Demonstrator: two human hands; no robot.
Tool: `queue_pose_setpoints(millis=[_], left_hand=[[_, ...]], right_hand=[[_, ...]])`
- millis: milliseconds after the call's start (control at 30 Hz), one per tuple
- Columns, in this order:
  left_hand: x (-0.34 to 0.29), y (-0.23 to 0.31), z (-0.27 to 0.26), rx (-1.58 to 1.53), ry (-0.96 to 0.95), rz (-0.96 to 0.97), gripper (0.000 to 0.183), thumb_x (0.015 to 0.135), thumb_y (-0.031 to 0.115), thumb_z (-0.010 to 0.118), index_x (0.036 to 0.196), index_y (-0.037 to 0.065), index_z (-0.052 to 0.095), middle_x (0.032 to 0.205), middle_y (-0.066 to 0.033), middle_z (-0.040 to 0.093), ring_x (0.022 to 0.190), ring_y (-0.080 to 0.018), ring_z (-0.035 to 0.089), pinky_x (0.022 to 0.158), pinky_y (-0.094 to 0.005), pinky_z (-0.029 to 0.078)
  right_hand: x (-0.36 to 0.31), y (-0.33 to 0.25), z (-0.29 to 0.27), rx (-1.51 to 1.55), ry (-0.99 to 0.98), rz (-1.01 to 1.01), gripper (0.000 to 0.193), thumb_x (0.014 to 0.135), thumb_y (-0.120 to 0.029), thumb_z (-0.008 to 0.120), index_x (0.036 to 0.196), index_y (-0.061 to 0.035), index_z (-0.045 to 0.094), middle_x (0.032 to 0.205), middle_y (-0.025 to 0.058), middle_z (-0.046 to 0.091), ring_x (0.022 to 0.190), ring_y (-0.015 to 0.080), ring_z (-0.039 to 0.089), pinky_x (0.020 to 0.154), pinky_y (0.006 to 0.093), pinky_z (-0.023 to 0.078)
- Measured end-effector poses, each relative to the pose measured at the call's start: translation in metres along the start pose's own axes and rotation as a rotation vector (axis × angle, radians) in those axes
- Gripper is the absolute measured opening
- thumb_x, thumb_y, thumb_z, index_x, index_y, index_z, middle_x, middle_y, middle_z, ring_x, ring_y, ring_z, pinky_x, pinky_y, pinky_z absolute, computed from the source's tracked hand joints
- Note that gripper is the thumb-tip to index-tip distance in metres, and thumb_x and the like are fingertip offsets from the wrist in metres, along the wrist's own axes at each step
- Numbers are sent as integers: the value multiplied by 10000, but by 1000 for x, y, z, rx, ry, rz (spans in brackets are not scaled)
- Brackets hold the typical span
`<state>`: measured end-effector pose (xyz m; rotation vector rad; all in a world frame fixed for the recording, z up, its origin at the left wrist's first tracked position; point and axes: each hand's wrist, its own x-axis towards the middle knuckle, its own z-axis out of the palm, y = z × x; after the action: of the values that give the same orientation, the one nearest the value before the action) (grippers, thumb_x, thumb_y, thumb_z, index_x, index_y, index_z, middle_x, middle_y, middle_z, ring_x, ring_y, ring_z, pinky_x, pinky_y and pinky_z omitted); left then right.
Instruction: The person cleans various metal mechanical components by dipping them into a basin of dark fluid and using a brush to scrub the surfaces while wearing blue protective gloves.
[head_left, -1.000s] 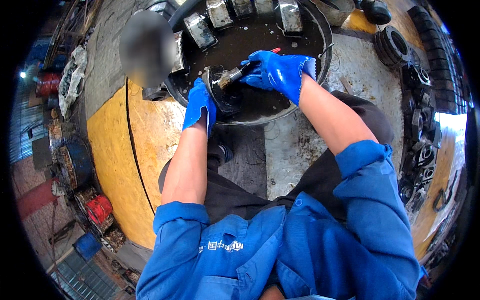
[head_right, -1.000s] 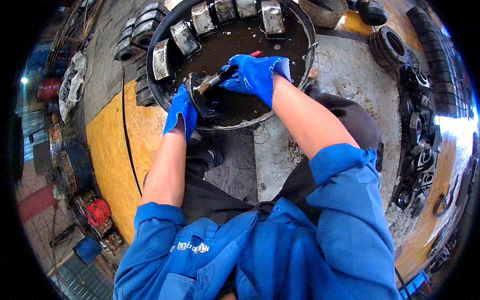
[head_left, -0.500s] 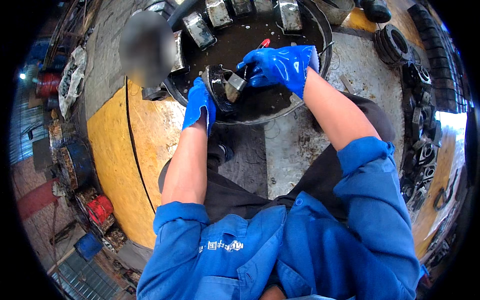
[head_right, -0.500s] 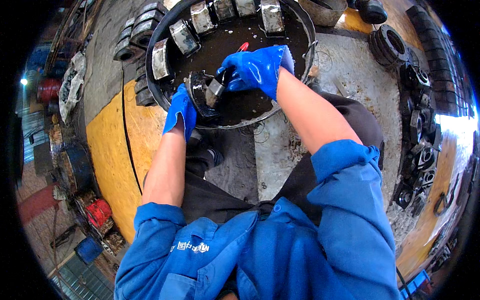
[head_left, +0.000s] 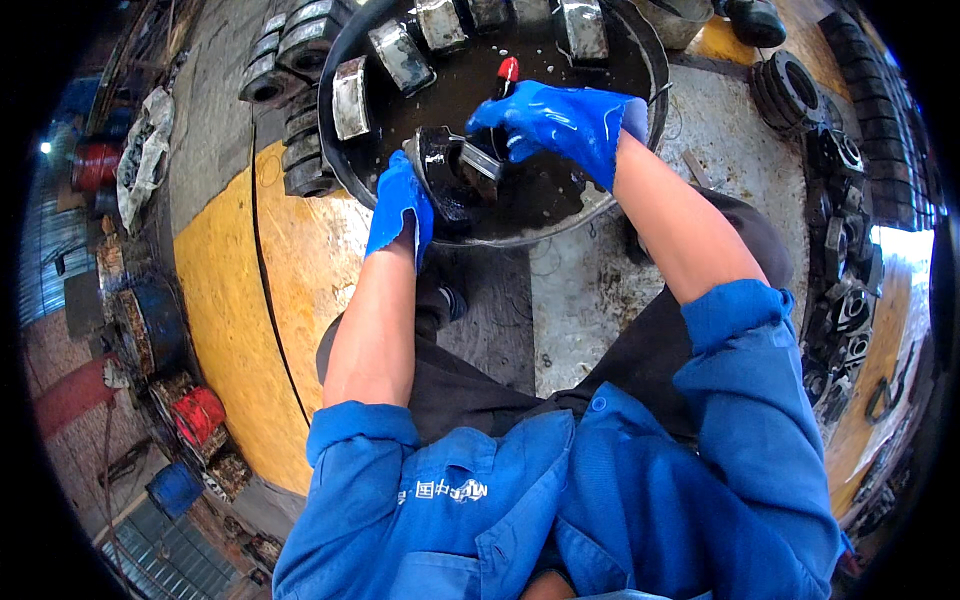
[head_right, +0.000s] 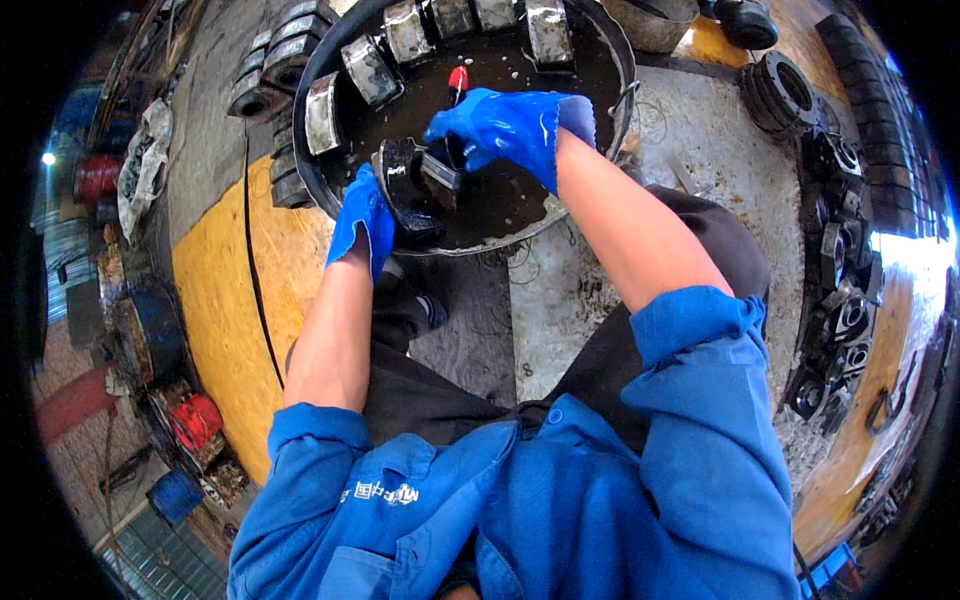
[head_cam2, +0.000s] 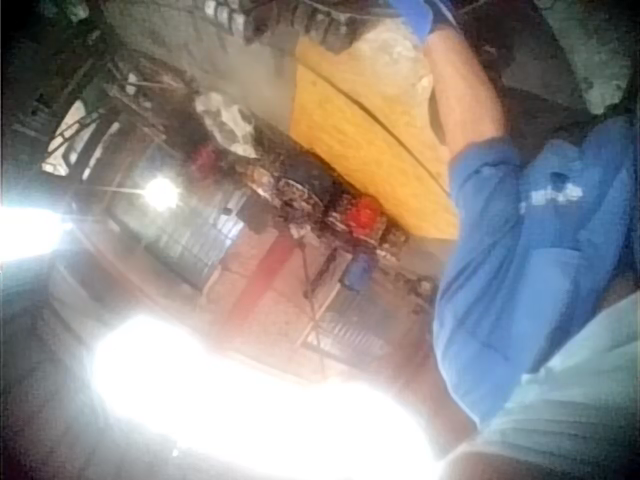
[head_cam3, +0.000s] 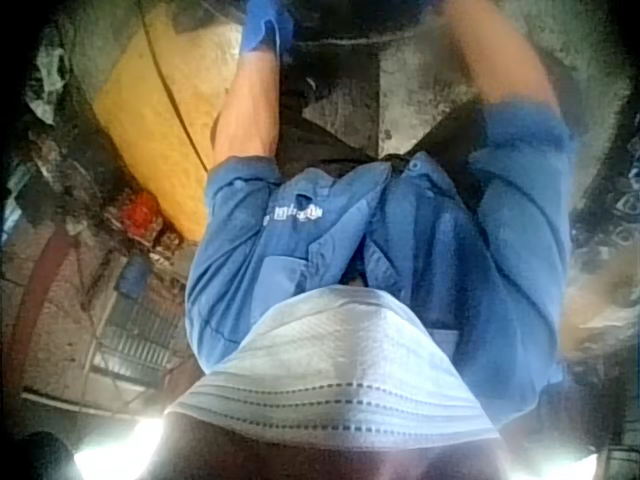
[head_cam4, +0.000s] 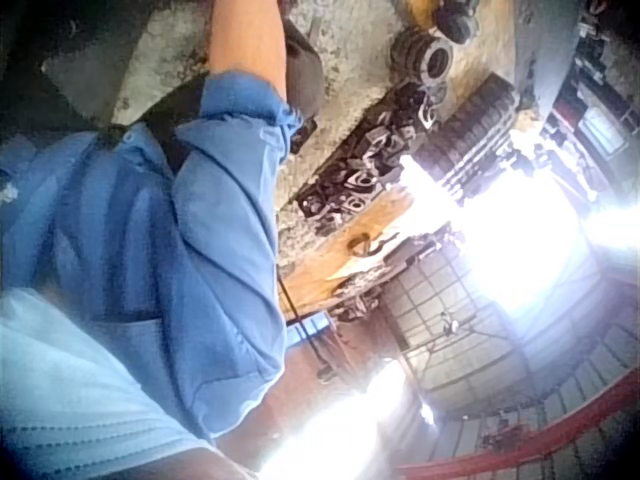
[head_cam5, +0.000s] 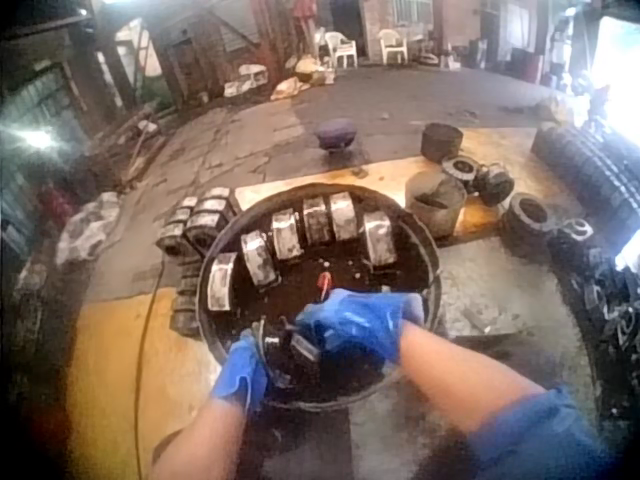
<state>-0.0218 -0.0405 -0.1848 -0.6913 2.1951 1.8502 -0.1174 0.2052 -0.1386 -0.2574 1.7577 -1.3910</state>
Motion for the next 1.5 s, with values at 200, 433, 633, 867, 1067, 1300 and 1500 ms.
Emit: queue_pose_setpoints(millis=[200, 433, 633, 867, 1067, 1300, 1500], left_hand=[[-9, 12, 4, 416, 59, 94, 398, 1140, 278, 412, 1282, 9, 669, 1229, -162, 746, 1071, -251, 702, 967, -389, 562], [29, -35, -10, -314, -35, -101, 396, 1144, 257, 392, 1282, 5, 664, 1241, -160, 740, 1086, -248, 703, 967, -395, 567], [0, 3, 4, -23, 48, -51, 382, 1143, 220, 378, 1284, 12, 666, 1257, -157, 739, 1114, -227, 691, 981, -383, 556], [11, -15, 5, -269, -7, -58, 481, 1114, 363, 412, 1231, 16, 723, 1214, -167, 769, 1100, -288, 729, 991, -383, 570], [8, -5, 9, -513, 24, -181, 521, 1117, 393, 399, 1225, 6, 730, 1210, -166, 771, 1093, -297, 735, 999, -386, 569], [27, -30, 0, -493, 19, -169, 500, 1112, 381, 413, 1213, 4, 727, 1187, -170, 773, 1068, -303, 737, 962, -400, 583], [33, -31, 6, -708, -22, -227, 449, 1126, 316, 390, 1248, 16, 701, 1207, -176, 762, 1057, -293, 728, 946, -402, 586]], right_hand=[[4, 4, -2, -240, -82, -139, 370, 1012, -323, 693, 1321, -126, 740, 1175, 150, 744, 1043, 233, 734, 900, 380, 632], [-2, -30, 20, -200, 18, 6, 423, 946, -416, 759, 1185, -67, 781, 982, 100, 766, 861, 216, 731, 770, 366, 618], [-9, -27, 18, -549, 93, 75, 387, 926, -436, 758, 1132, -110, 794, 937, 114, 770, 804, 227, 725, 739, 393, 605], [-5, 2, 9, -849, 175, -279, 280, 982, -345, 701, 1201, -193, 784, 1041, 122, 789, 897, 306, 761, 863, 413, 609], [-27, -17, 29, -859, 37, -370, 298, 1022, -350, 684, 1304, -281, 751, 1119, 101, 785, 979, 270, 758, 913, 403, 606], [-23, -5, 27, -891, -26, -263, 270, 997, -309, 714, 1257, -267, 771, 1129, 91, 793, 988, 301, 757, 914, 424, 600], [-21, 14, 36, -1462, -78, -595, 508, 872, -179, 739, 1359, -289, 647, 1470, 15, 626, 1331, 276, 635, 1022, 463, 557]])
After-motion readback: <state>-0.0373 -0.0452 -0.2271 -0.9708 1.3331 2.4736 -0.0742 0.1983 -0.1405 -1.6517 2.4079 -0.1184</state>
